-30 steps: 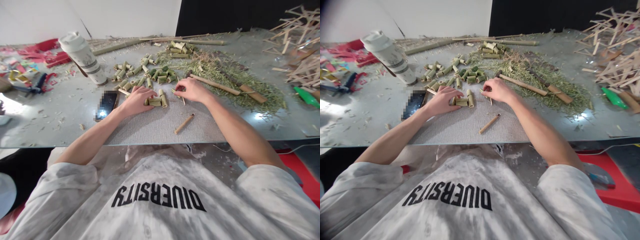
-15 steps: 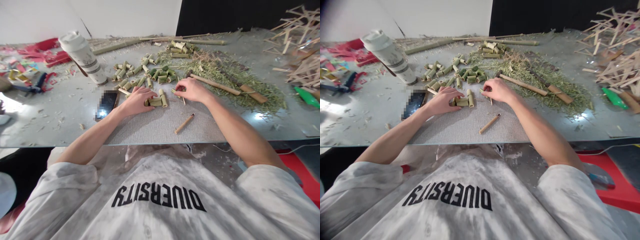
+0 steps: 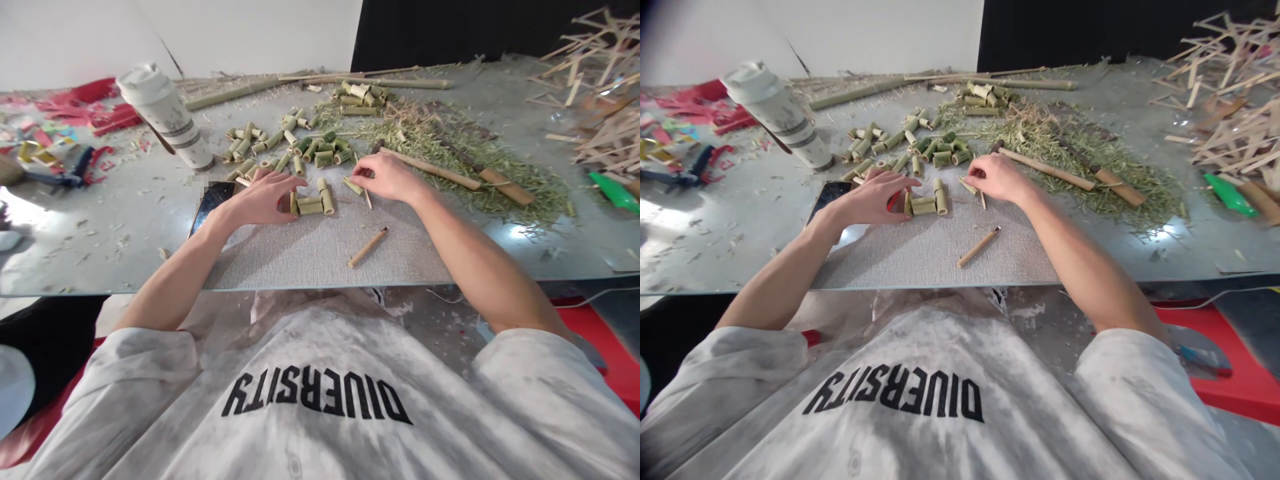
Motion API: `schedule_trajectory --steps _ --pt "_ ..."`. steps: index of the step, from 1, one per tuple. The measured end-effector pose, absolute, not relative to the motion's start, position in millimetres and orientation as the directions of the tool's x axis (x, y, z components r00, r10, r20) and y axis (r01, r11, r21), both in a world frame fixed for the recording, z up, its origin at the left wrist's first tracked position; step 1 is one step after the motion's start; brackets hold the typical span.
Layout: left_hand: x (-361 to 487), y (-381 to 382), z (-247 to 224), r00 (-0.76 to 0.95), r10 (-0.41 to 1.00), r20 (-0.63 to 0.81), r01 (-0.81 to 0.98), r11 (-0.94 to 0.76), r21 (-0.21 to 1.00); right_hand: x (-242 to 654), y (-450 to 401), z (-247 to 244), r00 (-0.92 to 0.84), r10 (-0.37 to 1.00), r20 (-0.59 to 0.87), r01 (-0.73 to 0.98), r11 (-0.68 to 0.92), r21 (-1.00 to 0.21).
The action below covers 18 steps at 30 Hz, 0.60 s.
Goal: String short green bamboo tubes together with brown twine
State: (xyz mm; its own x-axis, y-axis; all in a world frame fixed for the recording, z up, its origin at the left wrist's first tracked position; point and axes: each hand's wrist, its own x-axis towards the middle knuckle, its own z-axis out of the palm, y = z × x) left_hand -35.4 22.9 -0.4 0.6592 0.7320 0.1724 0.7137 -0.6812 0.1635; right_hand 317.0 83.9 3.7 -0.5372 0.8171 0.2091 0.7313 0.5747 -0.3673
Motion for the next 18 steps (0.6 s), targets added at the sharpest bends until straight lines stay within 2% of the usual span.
schedule_trajectory --steps 4,10,13,18 --pt "-36 25 -4 0.655 0.729 0.201 0.712 -0.684 0.159 319 82 8 -0.469 0.846 0.254 0.732 0.533 -0.424" --pt "-36 25 -5 0.664 0.71 0.236 0.698 -0.701 0.146 312 80 1 -0.525 0.828 0.199 0.717 0.556 -0.421" --pt "-32 24 -4 0.677 0.676 0.293 0.669 -0.73 0.138 310 78 0 -0.538 0.823 0.18 0.72 0.56 -0.41" --pt "-24 20 -4 0.727 0.58 0.367 0.567 -0.809 0.155 311 73 10 -0.527 0.837 0.148 0.695 0.525 -0.492"
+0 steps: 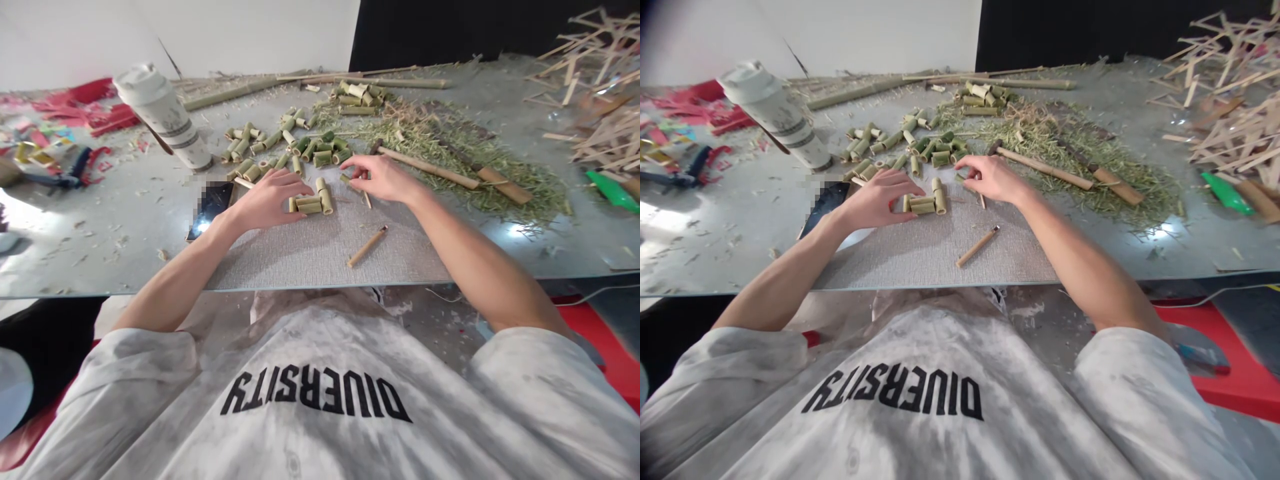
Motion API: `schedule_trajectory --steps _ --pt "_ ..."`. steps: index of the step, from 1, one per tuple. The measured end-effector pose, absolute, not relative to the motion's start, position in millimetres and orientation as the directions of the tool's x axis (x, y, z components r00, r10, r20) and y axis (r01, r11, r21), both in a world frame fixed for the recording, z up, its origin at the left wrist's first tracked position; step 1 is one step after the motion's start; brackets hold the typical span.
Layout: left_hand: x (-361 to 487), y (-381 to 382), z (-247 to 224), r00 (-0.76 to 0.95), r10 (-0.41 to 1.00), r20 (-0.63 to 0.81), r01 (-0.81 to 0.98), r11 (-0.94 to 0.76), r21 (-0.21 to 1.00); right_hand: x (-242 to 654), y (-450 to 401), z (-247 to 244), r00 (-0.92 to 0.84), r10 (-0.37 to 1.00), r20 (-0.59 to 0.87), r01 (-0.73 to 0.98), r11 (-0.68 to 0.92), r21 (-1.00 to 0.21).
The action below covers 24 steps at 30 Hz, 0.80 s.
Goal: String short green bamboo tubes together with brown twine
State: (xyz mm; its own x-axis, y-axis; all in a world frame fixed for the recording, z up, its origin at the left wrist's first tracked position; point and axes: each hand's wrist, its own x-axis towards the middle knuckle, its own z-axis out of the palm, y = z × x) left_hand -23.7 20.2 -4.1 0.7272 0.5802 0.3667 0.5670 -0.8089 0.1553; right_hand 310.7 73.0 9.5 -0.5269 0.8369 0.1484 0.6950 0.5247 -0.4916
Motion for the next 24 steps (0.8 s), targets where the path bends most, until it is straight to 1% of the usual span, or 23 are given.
schedule_trajectory --steps 3,6,11,14,17,19,24 --pt "-21 21 -6 0.767 0.526 0.367 0.517 -0.846 0.13 311 70 14 -0.538 0.833 0.131 0.674 0.518 -0.527" --pt "-20 22 -8 0.791 0.506 0.344 0.497 -0.859 0.121 309 68 14 -0.533 0.835 0.137 0.671 0.516 -0.533" --pt "-19 21 -12 0.793 0.524 0.31 0.508 -0.85 0.137 306 66 13 -0.474 0.871 0.128 0.718 0.466 -0.517" --pt "-17 18 -12 0.792 0.538 0.288 0.525 -0.842 0.125 304 63 15 -0.461 0.872 0.163 0.713 0.474 -0.517" --pt "-15 16 -9 0.789 0.544 0.286 0.524 -0.839 0.15 302 58 19 -0.467 0.862 0.198 0.679 0.493 -0.543" --pt "-14 14 -5 0.769 0.551 0.324 0.519 -0.834 0.186 299 54 22 -0.496 0.842 0.213 0.626 0.516 -0.585" --pt "-11 7 2 0.632 0.599 0.492 0.544 -0.795 0.27 291 46 21 -0.578 0.779 0.245 0.425 0.543 -0.724"
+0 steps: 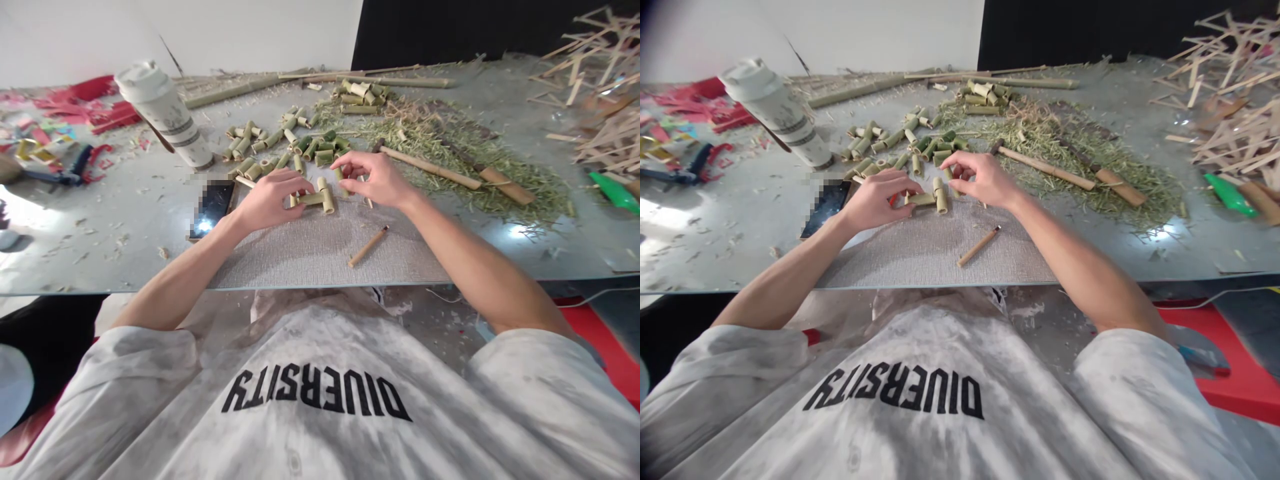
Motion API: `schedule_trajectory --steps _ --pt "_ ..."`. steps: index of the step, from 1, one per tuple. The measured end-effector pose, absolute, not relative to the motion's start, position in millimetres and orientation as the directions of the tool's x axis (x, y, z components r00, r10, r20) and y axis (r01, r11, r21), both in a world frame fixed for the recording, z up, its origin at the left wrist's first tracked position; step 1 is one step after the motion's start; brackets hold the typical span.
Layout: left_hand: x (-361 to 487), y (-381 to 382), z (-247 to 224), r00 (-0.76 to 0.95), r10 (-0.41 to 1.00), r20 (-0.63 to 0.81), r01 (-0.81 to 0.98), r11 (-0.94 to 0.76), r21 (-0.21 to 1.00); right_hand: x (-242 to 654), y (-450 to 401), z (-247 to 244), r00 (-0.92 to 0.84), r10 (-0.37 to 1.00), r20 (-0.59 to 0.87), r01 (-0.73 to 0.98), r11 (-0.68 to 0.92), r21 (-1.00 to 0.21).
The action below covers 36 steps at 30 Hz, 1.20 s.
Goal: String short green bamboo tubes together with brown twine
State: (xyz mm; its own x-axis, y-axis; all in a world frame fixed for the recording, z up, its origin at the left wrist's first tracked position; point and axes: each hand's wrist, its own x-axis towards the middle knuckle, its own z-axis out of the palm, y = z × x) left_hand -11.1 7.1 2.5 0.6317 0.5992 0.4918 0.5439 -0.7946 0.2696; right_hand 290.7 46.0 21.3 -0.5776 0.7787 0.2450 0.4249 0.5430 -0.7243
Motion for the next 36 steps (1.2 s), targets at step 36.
schedule_trajectory --steps 36 --pt "-1 1 -1 0.532 0.651 0.542 0.571 -0.748 0.338 278 37 18 -0.602 0.769 0.216 0.301 0.468 -0.831"
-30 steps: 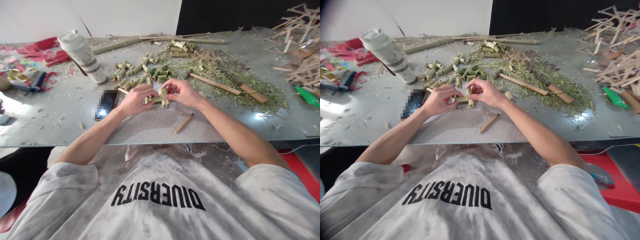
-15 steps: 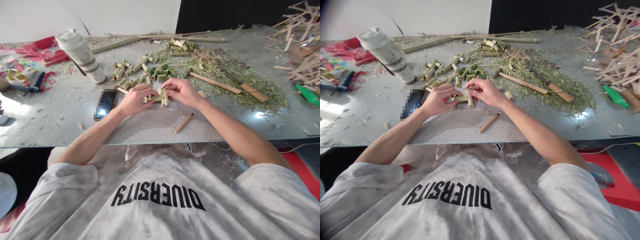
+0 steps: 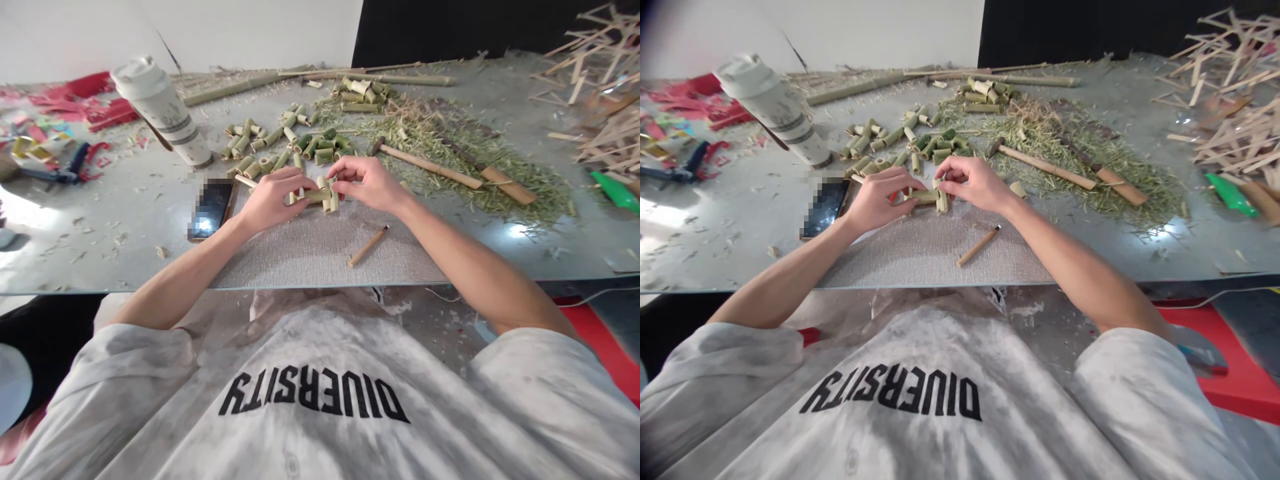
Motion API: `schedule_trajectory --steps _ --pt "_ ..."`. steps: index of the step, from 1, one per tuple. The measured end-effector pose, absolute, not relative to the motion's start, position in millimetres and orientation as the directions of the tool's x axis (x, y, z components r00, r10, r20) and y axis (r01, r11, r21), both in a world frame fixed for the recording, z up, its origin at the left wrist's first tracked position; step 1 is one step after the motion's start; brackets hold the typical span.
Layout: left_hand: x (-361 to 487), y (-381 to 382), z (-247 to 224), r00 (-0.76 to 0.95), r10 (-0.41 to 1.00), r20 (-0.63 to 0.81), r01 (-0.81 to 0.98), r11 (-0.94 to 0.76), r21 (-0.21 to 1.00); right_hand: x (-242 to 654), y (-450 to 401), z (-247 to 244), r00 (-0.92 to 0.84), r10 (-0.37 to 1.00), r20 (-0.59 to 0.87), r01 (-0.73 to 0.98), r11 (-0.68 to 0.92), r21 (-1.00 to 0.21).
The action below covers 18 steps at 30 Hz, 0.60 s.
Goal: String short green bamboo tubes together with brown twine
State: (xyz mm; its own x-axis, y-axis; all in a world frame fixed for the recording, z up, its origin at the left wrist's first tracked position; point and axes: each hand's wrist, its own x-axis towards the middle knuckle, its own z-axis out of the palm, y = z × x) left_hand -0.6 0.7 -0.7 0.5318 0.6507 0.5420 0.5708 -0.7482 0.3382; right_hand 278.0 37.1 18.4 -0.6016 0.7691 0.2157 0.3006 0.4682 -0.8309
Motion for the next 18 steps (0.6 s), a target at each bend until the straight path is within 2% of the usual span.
schedule_trajectory --steps 6,12,18 --pt "24 21 19 0.489 0.732 0.473 0.581 -0.679 0.45 298 55 28 -0.542 0.829 0.139 0.448 0.424 -0.787" --pt "59 59 18 0.563 0.743 0.361 0.585 -0.667 0.462 323 74 25 -0.423 0.895 0.144 0.727 0.43 -0.535" --pt "66 69 -2 0.51 0.805 0.303 0.619 -0.588 0.521 321 77 18 -0.461 0.873 0.162 0.761 0.482 -0.433"
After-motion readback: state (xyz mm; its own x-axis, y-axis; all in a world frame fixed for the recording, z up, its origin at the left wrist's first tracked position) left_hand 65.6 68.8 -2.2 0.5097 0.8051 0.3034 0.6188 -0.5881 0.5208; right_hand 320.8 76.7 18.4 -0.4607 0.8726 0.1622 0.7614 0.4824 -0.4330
